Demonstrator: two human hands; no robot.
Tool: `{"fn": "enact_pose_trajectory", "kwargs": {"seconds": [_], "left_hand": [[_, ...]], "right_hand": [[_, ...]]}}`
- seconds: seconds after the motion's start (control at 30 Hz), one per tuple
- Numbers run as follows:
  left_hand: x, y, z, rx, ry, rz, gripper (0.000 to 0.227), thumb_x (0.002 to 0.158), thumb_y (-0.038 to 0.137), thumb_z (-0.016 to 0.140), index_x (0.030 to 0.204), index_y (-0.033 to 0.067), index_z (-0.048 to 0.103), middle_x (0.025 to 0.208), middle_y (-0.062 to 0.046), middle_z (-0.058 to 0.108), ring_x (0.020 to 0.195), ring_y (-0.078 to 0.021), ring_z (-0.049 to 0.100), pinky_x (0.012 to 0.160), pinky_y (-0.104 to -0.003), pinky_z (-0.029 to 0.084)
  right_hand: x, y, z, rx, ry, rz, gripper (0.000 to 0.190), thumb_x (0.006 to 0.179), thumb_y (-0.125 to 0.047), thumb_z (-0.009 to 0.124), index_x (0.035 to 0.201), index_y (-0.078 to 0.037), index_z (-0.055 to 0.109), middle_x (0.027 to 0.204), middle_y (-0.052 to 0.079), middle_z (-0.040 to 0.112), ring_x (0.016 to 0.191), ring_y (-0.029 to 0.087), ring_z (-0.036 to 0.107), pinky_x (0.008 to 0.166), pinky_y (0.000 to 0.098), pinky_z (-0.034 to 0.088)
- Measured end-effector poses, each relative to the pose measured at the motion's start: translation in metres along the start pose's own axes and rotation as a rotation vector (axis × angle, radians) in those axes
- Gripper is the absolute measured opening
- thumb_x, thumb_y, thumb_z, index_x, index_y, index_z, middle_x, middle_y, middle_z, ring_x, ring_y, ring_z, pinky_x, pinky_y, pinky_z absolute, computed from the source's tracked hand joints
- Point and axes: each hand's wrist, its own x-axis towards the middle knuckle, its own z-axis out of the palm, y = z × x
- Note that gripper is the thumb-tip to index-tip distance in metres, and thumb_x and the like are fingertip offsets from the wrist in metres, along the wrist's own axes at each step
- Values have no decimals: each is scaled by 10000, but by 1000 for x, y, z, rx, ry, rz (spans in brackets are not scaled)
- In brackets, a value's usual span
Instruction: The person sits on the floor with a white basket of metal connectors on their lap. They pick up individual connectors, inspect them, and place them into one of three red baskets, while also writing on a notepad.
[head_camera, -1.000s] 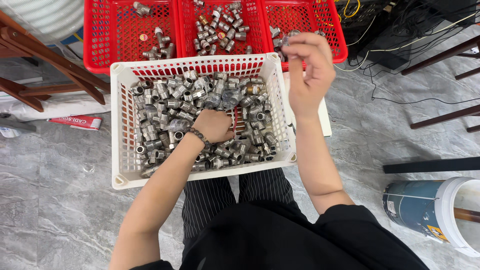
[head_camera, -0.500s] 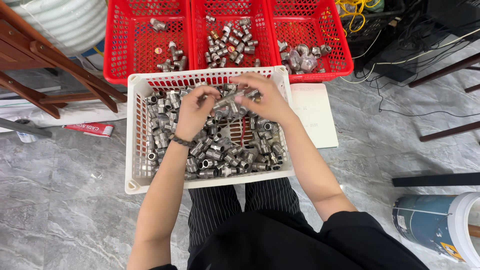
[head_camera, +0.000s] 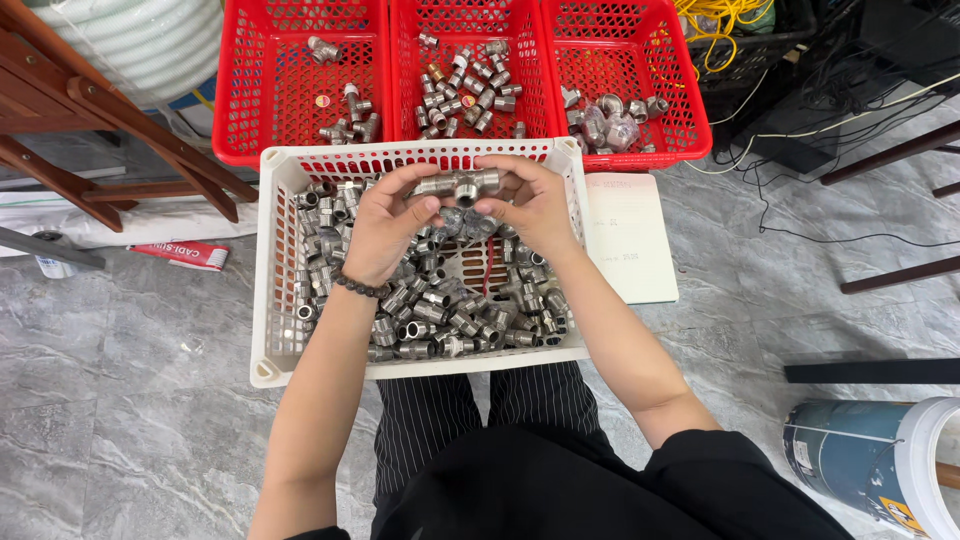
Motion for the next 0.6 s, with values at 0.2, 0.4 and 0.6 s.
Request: {"fn": "enact_pose_trajectory", "kwargs": {"seconds": [0.2, 0.4, 0.6], "left_hand": [[0, -5, 1, -3, 9, -65, 409, 1034, 32, 552, 1438, -21, 512, 1270, -223, 594, 1034, -255, 703, 835, -292, 653], [-1, -17, 11, -25, -83, -130, 426, 1045, 23, 504, 1467, -26, 481, 1283, -237, 601, 1033, -265, 714, 875, -350, 657], [-4, -17, 19, -23, -128, -126, 420, 1044, 5, 500, 1461, -46, 488, 1266, -209, 626, 1016, -229, 704, 893, -352, 646]], "right_hand": [[-7, -3, 6, -94, 27, -30, 439, 813, -22, 881, 1221, 9, 721, 927, 111, 671, 771, 166, 739, 750, 314, 636], [-8, -25, 16, -380, 45, -268, 379, 783, -67, 913, 1132, -29, 771, 787, 84, 669, 683, 173, 670, 714, 337, 587], [-11, -21, 23, -459, 73, -383, 367, 745, -95, 946, 1080, -70, 799, 722, 40, 684, 609, 164, 663, 687, 313, 580]]}}
